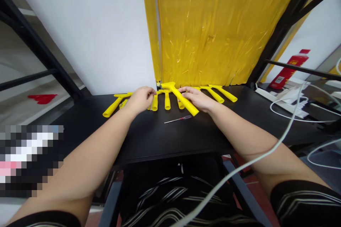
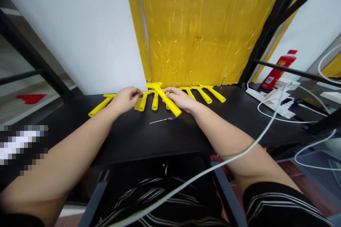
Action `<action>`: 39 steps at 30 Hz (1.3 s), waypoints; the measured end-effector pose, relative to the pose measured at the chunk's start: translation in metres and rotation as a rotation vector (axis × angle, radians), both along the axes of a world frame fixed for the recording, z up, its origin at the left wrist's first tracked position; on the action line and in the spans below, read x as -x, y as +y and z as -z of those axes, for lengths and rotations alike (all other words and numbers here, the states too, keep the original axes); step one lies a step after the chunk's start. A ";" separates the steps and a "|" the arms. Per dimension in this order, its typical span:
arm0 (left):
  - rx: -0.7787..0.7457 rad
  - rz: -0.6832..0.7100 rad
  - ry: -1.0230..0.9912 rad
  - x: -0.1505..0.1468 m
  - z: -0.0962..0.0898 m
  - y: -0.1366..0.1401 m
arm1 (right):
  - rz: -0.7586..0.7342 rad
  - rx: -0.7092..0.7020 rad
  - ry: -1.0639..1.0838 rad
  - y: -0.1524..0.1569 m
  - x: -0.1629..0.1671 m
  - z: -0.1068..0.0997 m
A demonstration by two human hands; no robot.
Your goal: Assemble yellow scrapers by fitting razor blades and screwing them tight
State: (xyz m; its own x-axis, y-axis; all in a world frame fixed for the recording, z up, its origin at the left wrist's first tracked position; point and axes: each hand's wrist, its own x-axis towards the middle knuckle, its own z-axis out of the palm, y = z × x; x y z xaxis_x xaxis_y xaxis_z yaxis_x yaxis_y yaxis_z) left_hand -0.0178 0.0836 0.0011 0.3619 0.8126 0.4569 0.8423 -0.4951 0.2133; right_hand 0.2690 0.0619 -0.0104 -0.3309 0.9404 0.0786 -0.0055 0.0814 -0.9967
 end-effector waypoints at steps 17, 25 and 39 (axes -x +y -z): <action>0.240 0.018 0.323 0.026 0.016 0.022 | 0.072 0.012 -0.067 0.002 -0.015 -0.005; 0.337 0.012 0.396 0.028 0.004 0.014 | 0.074 0.017 -0.082 0.001 -0.018 -0.008; 0.603 0.119 0.426 0.015 -0.021 -0.040 | 0.087 -0.068 -0.164 0.007 -0.028 -0.007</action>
